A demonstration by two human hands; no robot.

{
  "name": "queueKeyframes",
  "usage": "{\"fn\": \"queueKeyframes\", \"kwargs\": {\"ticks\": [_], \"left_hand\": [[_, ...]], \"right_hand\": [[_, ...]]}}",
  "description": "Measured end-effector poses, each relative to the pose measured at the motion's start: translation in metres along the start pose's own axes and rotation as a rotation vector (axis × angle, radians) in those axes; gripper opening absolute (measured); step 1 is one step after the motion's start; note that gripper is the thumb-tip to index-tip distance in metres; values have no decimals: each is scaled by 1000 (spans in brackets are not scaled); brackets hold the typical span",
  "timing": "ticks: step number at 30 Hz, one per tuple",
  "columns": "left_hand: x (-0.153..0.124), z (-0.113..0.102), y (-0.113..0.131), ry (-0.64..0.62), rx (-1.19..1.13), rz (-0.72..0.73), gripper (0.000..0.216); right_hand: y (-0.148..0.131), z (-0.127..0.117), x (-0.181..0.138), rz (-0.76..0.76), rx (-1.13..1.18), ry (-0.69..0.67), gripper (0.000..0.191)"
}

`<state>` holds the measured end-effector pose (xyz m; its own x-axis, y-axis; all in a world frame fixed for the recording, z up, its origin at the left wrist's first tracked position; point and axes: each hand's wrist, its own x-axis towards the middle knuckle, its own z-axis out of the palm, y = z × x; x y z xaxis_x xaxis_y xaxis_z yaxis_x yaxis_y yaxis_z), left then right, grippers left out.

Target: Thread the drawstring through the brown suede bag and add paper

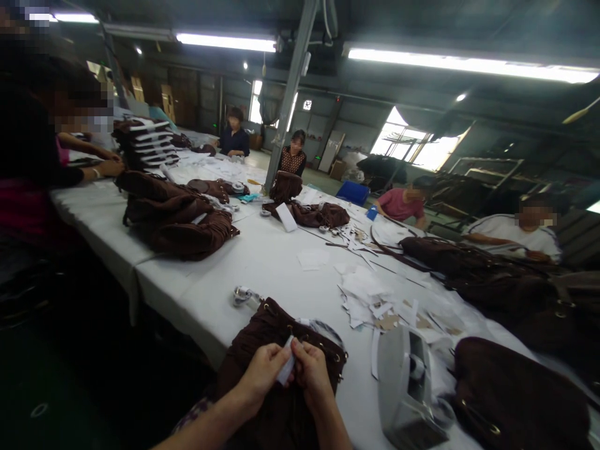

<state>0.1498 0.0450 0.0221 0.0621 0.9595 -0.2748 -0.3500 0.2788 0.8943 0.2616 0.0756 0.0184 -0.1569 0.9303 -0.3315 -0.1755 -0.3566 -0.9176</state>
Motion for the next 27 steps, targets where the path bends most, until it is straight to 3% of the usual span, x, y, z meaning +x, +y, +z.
{"fn": "queueKeyframes", "kwargs": {"ticks": [13, 17, 20, 22, 25, 27], "left_hand": [[2, 5, -11, 159, 115, 51, 32], [-3, 5, -12, 170, 142, 50, 31], [-7, 2, -15, 151, 162, 48, 33], [-8, -2, -19, 141, 165, 46, 36], [-5, -8, -27, 117, 162, 16, 39], [-4, -10, -30, 101, 164, -1, 41]], "right_hand": [[4, 1, 0, -37, -62, 20, 57], [-5, -4, -16, -32, -114, 103, 60], [-22, -32, -45, -161, -269, 286, 55], [-37, -67, -69, -314, -356, 537, 51], [-58, -130, -100, -504, -448, 1023, 53], [-67, -166, -113, -496, -524, 1163, 58]]}}
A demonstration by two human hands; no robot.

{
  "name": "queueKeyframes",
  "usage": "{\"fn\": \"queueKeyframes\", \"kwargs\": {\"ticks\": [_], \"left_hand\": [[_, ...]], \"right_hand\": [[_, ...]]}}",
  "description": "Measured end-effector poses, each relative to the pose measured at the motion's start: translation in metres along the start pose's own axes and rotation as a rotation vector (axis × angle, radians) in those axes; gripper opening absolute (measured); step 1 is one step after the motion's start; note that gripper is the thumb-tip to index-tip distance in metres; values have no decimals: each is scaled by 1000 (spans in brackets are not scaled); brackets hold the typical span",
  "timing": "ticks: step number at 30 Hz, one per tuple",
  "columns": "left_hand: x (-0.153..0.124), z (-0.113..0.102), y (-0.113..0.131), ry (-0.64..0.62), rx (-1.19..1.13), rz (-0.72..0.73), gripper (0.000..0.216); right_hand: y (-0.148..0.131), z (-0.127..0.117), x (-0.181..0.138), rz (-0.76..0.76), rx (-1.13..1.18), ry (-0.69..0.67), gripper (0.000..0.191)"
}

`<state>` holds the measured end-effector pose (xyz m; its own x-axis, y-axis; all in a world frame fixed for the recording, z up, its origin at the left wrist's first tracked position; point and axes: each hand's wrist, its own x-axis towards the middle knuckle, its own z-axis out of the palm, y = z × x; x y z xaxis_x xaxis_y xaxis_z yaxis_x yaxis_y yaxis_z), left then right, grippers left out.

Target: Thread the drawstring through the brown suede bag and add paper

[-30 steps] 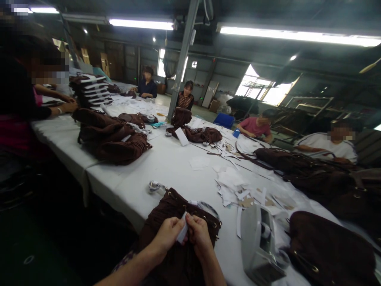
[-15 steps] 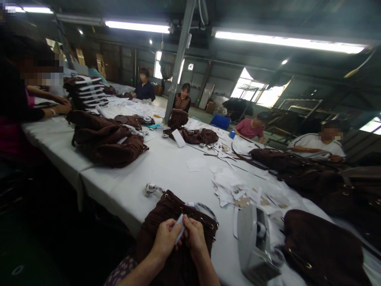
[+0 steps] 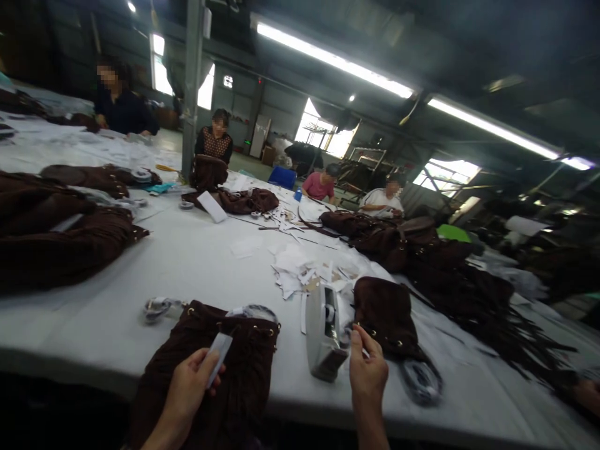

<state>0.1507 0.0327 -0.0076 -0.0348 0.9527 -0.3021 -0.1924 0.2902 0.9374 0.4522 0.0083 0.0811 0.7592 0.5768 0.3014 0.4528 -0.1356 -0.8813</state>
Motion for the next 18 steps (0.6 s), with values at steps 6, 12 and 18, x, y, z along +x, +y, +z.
{"fn": "queueKeyframes", "kwargs": {"ticks": [6, 12, 18], "left_hand": [[-1, -1, 0, -7, -12, -14, 46], [-1, -2, 0, 23, -3, -41, 53], [0, -4, -6, -6, -9, -23, 47]], "right_hand": [[22, -4, 20, 165, 9, -296, 52], [26, 7, 19, 197, 48, -317, 43], [33, -6, 5, 135, 39, -205, 37]]}}
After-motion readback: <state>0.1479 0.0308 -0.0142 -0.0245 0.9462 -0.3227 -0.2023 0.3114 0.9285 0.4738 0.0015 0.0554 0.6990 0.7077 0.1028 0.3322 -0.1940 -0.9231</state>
